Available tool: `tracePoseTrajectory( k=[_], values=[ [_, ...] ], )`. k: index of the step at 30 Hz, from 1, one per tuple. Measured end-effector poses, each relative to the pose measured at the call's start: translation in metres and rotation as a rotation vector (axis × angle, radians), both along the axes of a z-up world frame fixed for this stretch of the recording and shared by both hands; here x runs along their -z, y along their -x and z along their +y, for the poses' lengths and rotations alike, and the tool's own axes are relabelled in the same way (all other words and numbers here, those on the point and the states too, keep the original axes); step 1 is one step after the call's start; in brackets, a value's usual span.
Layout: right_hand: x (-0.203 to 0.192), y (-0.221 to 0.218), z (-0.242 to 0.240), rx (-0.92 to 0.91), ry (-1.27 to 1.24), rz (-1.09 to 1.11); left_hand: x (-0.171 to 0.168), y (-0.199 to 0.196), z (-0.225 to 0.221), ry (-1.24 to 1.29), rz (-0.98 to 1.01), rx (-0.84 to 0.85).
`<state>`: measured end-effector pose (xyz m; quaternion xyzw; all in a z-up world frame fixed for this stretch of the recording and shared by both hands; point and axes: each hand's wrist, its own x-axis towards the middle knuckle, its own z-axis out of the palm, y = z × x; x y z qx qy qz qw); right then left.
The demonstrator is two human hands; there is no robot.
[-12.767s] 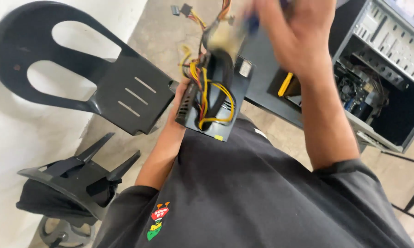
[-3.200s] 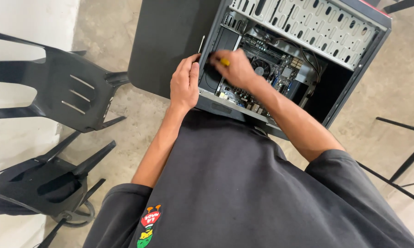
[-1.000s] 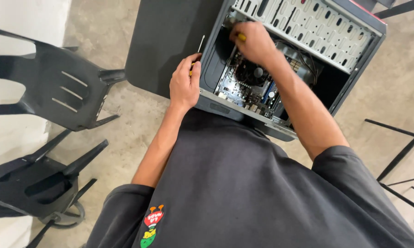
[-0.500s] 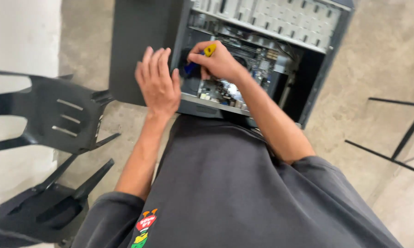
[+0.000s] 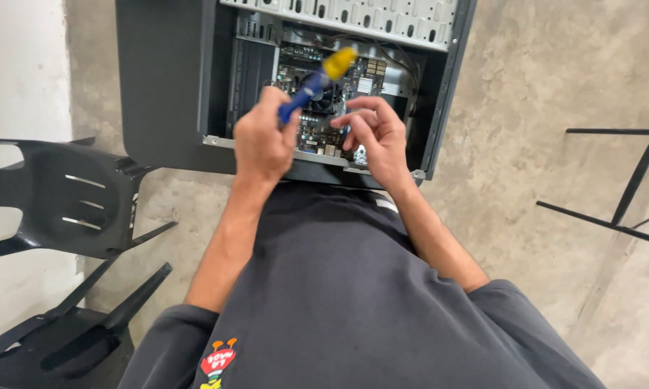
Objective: Disassembling a desktop computer by unscrewing and removing the power supply unit and cleaning it with a brush.
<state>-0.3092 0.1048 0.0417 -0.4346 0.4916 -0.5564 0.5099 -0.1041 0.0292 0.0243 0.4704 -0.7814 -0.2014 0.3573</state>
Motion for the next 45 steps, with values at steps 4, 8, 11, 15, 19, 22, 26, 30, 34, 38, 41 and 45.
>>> tracePoseTrajectory(
  k=[4,8,11,15,19,22,26,30,34,38,41,45],
  values=[
    [0.014,0.012,0.017,-0.065,-0.057,0.562,-0.013,-0.034,-0.007,0.005,-0.015,-0.233],
    [0.016,-0.001,0.017,-0.134,0.039,0.656,-0.027,-0.073,-0.008,-0.005,0.007,-0.270],
    [0.023,-0.002,0.014,-0.138,0.080,0.847,-0.033,-0.101,-0.012,-0.008,-0.088,-0.342],
    [0.022,-0.004,0.010,-0.108,-0.033,0.841,-0.012,-0.127,-0.024,-0.031,-0.185,-0.450],
    [0.019,-0.011,0.006,-0.074,-0.164,0.916,0.058,-0.157,-0.046,-0.202,-0.130,-0.472],
    [0.025,-0.011,0.003,-0.053,-0.242,0.934,0.142,-0.175,-0.063,-0.442,-0.019,-0.501],
    [0.032,-0.010,0.002,0.037,-0.311,0.910,0.165,-0.172,-0.070,-0.688,0.027,-0.527],
    [0.042,-0.009,0.011,0.161,-0.323,0.941,0.138,-0.166,-0.070,-0.742,0.066,-0.370],
    [0.040,-0.016,0.008,0.295,-0.221,0.932,0.116,-0.167,-0.068,-0.577,-0.114,-0.258],
    [0.031,-0.037,0.027,0.501,0.077,1.068,0.119,-0.174,-0.063,-0.476,-0.115,-0.094],
    [0.016,-0.089,0.043,0.577,0.132,1.008,0.114,-0.174,-0.063,-0.458,-0.218,0.026],
    [0.068,-0.128,0.076,-0.281,-0.752,0.648,0.111,-0.168,-0.062,-0.360,-0.330,0.098]
  ],
)
